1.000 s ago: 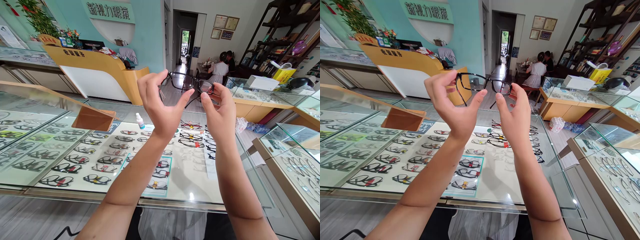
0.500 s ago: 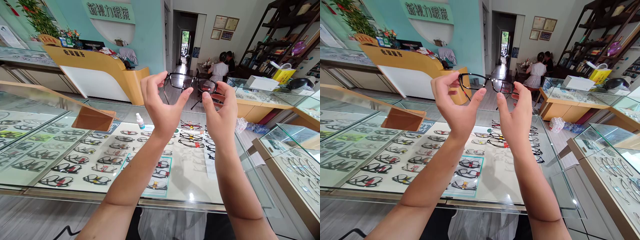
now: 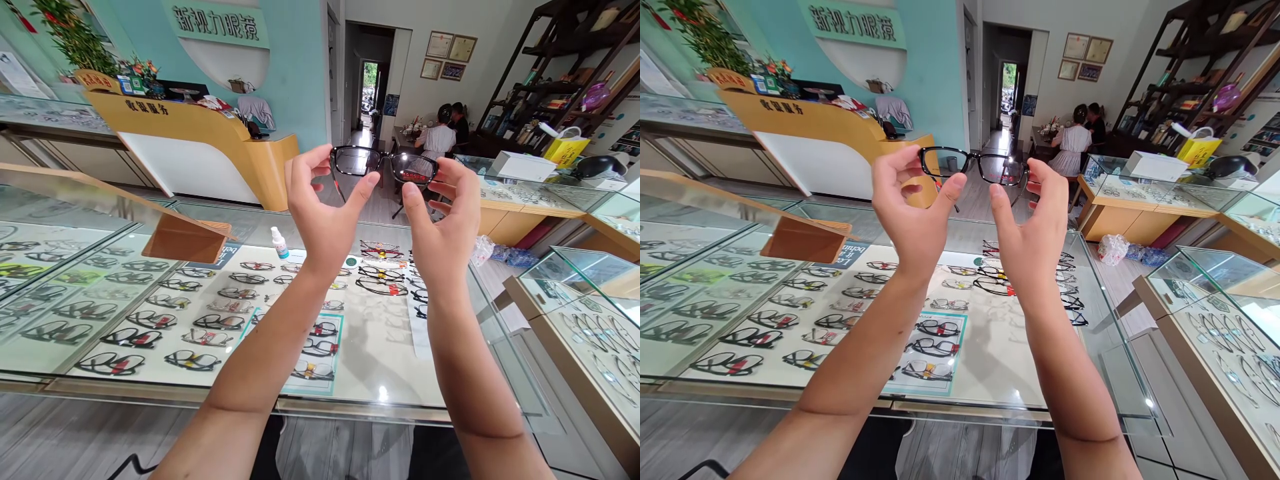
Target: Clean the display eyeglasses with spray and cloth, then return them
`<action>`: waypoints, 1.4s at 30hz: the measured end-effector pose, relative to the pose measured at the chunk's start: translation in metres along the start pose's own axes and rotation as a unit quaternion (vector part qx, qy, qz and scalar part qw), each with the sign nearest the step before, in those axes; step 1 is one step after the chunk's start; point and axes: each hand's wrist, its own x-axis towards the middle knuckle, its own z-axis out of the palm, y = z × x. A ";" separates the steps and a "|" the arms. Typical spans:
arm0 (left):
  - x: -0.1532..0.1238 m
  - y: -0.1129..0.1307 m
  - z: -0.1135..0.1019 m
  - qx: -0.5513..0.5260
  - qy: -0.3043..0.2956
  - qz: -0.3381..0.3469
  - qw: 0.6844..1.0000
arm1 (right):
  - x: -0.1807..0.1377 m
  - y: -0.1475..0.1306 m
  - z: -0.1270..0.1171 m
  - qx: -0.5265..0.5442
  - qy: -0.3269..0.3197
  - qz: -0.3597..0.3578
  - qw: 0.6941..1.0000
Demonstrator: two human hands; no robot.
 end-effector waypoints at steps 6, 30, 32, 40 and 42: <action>-0.001 0.009 -0.004 0.021 0.008 0.030 0.999 | -0.001 0.006 0.003 0.014 -0.030 0.029 0.999; -0.005 -0.001 0.005 -0.034 0.007 0.029 0.999 | 0.005 -0.003 -0.003 0.094 0.070 -0.012 0.993; -0.008 0.003 0.002 -0.035 0.011 0.055 0.998 | 0.005 -0.004 -0.009 0.137 0.087 0.016 0.987; -0.046 0.004 -0.009 -0.061 -0.012 0.049 0.997 | -0.022 -0.013 -0.034 0.321 0.040 0.192 0.927; -0.058 0.000 -0.014 -0.071 -0.037 0.030 0.996 | -0.032 -0.008 -0.036 0.351 0.026 0.236 0.906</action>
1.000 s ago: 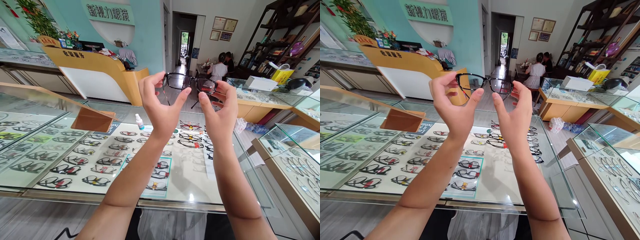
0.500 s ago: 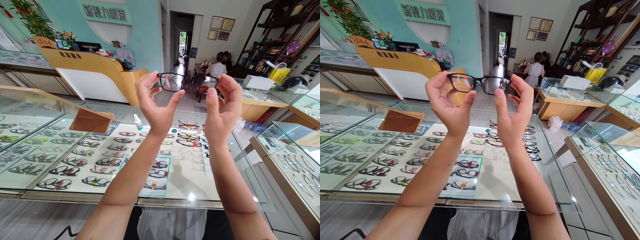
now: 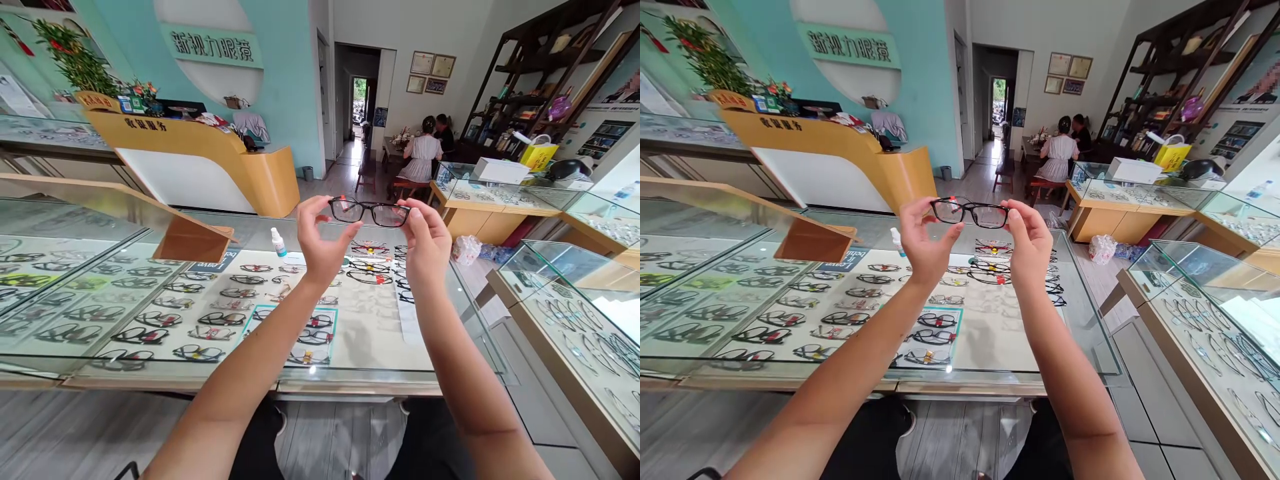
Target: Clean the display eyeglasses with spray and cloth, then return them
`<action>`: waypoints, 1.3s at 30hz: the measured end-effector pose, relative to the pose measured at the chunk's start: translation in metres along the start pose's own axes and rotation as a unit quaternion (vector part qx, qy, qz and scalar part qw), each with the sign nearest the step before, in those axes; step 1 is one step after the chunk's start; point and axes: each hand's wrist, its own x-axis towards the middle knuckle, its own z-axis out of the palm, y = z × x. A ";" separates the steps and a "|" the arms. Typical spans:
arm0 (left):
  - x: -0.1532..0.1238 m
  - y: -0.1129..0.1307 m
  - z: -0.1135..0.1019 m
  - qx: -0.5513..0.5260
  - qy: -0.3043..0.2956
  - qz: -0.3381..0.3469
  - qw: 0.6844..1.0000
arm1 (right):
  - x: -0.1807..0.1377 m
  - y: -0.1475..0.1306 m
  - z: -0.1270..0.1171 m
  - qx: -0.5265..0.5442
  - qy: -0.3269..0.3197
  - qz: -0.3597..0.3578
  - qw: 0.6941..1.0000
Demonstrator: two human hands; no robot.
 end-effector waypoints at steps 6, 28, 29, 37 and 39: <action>-0.036 -0.014 -0.015 0.001 -0.038 -0.063 0.997 | -0.016 0.038 -0.016 0.034 -0.006 0.121 0.992; -0.069 -0.029 -0.036 0.074 -0.169 0.105 0.977 | -0.028 0.064 -0.058 -0.332 -0.283 -0.104 0.894; -0.068 -0.028 -0.037 0.071 -0.175 0.099 0.977 | -0.028 0.065 -0.058 -0.324 -0.286 -0.092 0.897; -0.066 -0.018 -0.039 -0.001 -0.227 -0.033 0.973 | -0.025 0.080 -0.060 -0.163 -0.291 0.117 0.935; -0.068 -0.019 -0.039 -0.046 -0.247 -0.093 0.963 | -0.025 0.083 -0.060 -0.117 -0.295 0.191 0.929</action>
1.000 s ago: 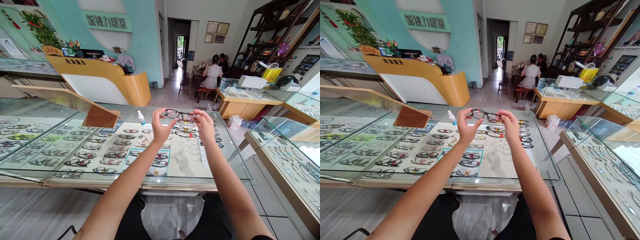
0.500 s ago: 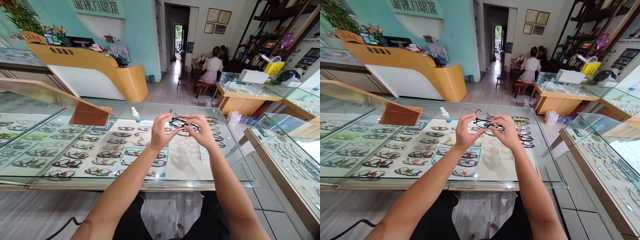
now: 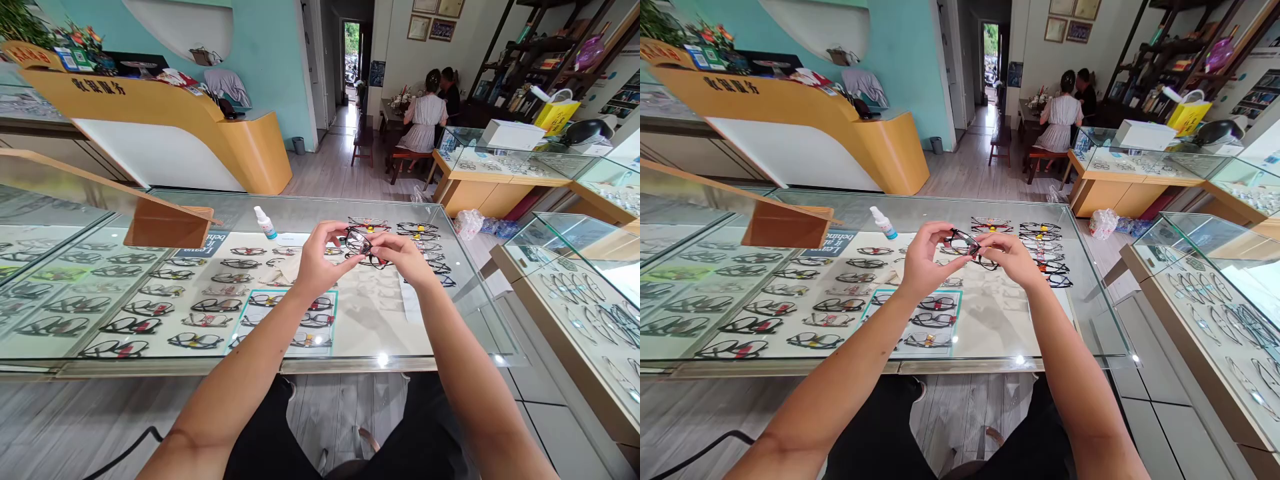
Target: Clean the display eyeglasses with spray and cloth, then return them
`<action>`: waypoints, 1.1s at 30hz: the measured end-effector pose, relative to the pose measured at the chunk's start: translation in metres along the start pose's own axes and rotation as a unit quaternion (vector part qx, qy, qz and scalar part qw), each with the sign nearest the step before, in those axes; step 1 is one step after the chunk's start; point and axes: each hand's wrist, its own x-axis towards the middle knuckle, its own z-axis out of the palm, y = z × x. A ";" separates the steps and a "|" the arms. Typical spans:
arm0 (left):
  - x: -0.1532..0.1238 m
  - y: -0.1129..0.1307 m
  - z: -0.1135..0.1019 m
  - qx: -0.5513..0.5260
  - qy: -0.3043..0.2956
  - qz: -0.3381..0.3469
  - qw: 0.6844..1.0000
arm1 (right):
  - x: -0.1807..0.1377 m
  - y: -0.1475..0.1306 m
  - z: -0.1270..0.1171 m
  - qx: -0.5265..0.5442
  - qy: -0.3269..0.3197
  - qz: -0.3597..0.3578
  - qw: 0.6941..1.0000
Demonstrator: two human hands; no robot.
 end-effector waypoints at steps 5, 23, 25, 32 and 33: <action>-0.002 -0.002 0.004 -0.072 -0.027 -0.067 0.995 | 0.002 0.005 0.004 0.060 0.018 0.069 0.996; -0.006 0.004 0.025 -0.218 0.000 -0.351 0.910 | -0.002 0.021 0.046 -0.250 0.219 -0.158 0.930; -0.006 0.002 0.025 -0.213 0.018 -0.364 0.907 | -0.002 0.022 0.047 -0.276 0.200 -0.173 0.924; -0.003 -0.007 0.021 -0.178 0.058 -0.361 0.913 | -0.007 0.017 0.049 -0.321 0.150 -0.170 0.919; -0.002 -0.007 0.020 -0.168 0.056 -0.352 0.919 | -0.007 0.016 0.050 -0.311 0.146 -0.171 0.923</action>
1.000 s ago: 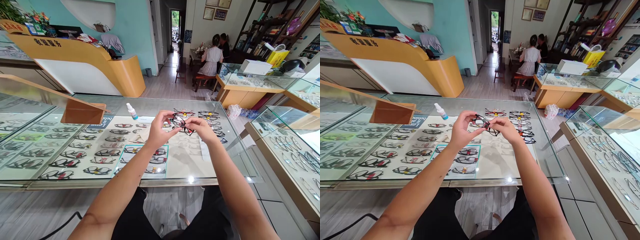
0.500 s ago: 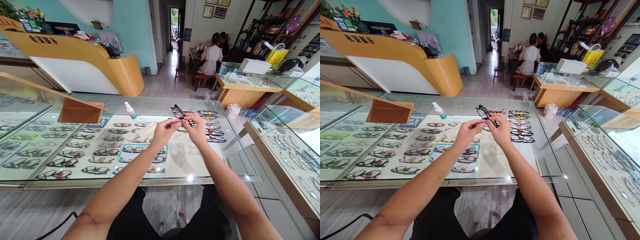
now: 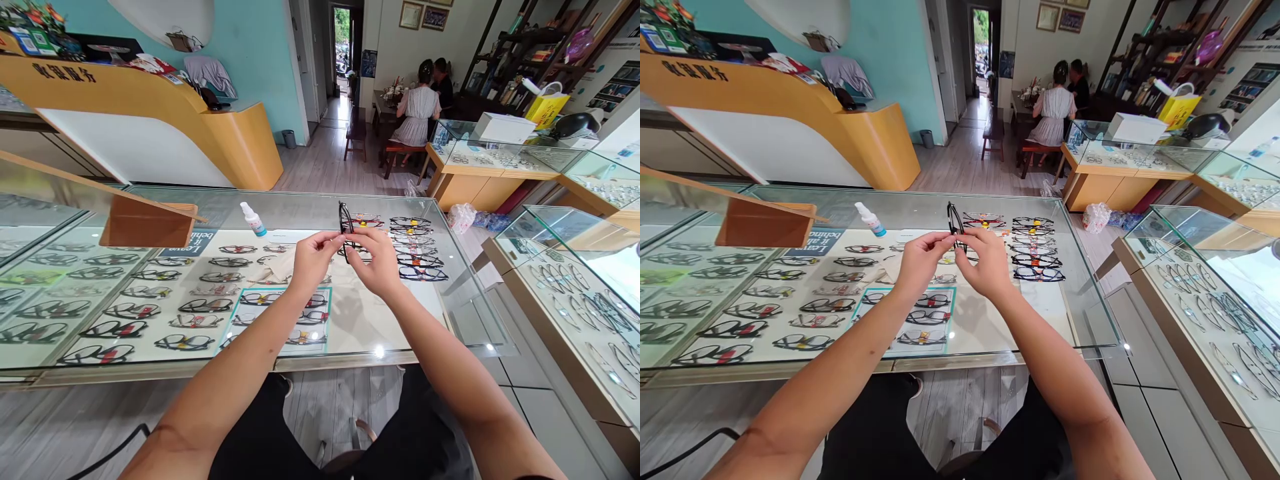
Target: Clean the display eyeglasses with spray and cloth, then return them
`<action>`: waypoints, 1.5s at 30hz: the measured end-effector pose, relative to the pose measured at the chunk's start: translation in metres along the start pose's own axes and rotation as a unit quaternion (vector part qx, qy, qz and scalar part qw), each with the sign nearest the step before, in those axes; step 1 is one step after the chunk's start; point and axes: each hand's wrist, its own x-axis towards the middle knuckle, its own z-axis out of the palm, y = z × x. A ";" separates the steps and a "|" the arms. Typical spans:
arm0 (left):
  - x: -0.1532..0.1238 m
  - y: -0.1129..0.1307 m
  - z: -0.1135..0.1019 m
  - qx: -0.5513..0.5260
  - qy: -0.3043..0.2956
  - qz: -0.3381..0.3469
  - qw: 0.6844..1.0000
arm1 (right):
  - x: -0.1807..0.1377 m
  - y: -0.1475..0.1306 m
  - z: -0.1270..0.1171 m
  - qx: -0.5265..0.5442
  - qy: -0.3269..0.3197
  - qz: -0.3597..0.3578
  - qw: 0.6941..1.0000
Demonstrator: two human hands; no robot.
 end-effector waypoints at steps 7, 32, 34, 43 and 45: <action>-0.002 0.005 -0.010 0.206 -0.022 0.183 0.961 | 0.011 -0.001 -0.019 0.101 0.094 0.069 0.988; 0.000 -0.027 0.008 0.550 -0.248 0.267 0.751 | 0.020 0.038 -0.027 -0.032 -0.079 0.240 0.967; -0.002 -0.025 0.010 0.554 -0.253 0.258 0.750 | 0.019 0.040 -0.021 -0.162 -0.153 0.228 0.948; -0.001 -0.008 -0.001 0.457 -0.139 0.132 0.869 | 0.022 0.036 -0.006 -0.290 -0.260 0.226 0.893; 0.002 -0.005 -0.008 0.416 -0.102 0.101 0.898 | 0.023 0.033 -0.008 -0.297 -0.267 0.230 0.887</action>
